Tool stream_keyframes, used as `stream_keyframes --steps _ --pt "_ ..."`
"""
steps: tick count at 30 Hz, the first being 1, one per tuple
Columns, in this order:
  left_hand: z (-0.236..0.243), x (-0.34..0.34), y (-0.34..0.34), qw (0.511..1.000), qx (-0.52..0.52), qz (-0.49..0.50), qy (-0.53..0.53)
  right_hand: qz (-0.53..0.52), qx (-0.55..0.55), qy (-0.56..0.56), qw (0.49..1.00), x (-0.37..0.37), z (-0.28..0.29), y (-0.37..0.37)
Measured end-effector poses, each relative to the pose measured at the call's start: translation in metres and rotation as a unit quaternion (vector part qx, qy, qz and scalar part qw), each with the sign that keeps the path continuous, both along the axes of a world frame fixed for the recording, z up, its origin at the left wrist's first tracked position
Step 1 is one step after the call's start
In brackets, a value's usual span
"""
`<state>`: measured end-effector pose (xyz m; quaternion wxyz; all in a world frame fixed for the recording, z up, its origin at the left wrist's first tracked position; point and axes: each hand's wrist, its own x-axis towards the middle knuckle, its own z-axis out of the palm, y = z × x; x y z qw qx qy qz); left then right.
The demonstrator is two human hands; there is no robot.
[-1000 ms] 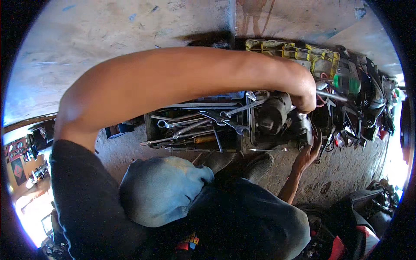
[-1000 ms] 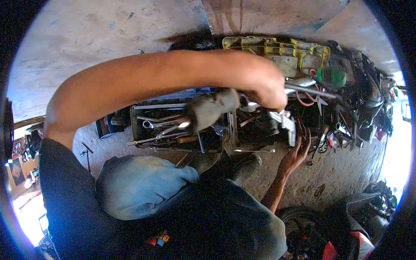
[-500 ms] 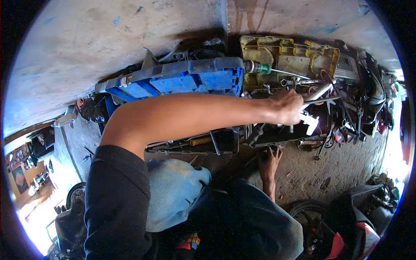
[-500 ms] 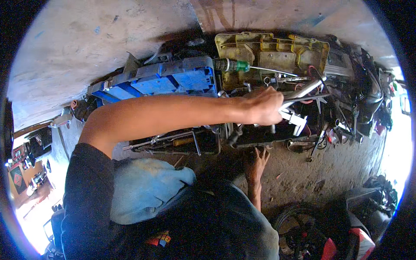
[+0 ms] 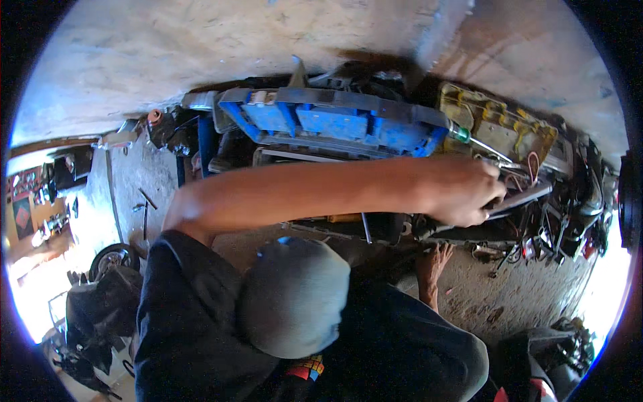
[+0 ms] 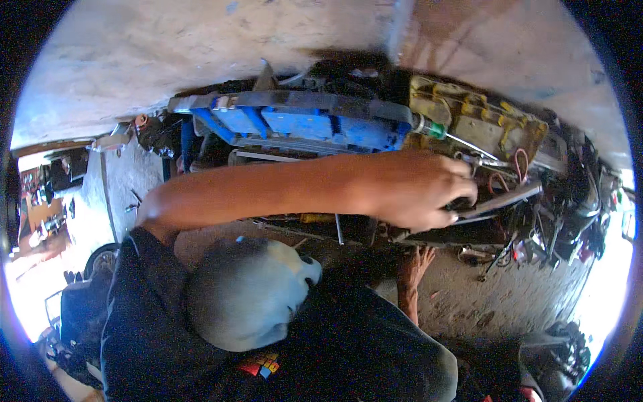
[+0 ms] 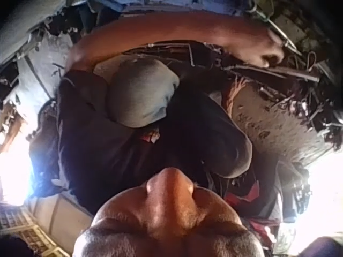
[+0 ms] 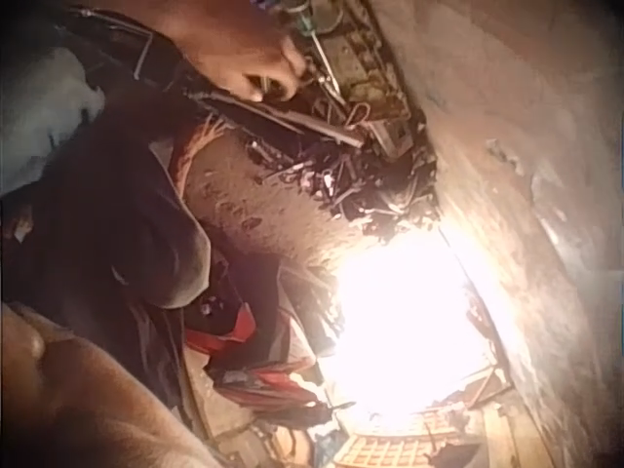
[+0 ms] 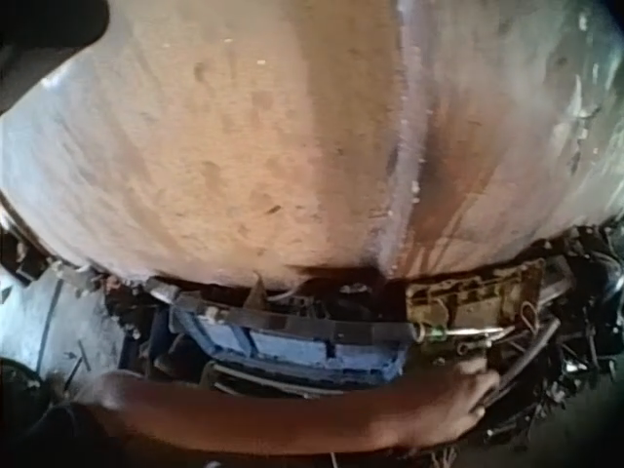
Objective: Working on the engine and mechanical components of a motorcycle using various tools.
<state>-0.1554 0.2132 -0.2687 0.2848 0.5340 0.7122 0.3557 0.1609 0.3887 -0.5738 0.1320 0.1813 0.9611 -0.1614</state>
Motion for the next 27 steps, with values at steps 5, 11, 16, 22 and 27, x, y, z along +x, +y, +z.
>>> stream_keyframes --steps 5,11,16,22,27 --pt "-0.006 0.001 -0.156 0.972 -0.034 0.161 -0.165 0.069 0.027 -0.043 0.996 -0.035 0.046 -0.008" --pt "-0.101 0.077 -0.227 0.955 -0.204 0.212 0.040 0.163 -0.078 -0.062 0.982 -0.048 0.077 0.004" --pt "-0.154 0.103 -0.210 0.917 -0.296 0.182 0.193 0.134 -0.143 0.001 0.981 -0.051 0.124 0.002" --pt "-0.126 0.105 -0.186 0.868 -0.445 0.124 0.181 -0.018 -0.162 0.013 0.986 -0.033 0.179 0.027" --pt "-0.117 0.111 -0.172 0.823 -0.507 0.181 0.181 -0.130 -0.136 0.083 0.979 -0.034 0.222 0.015"
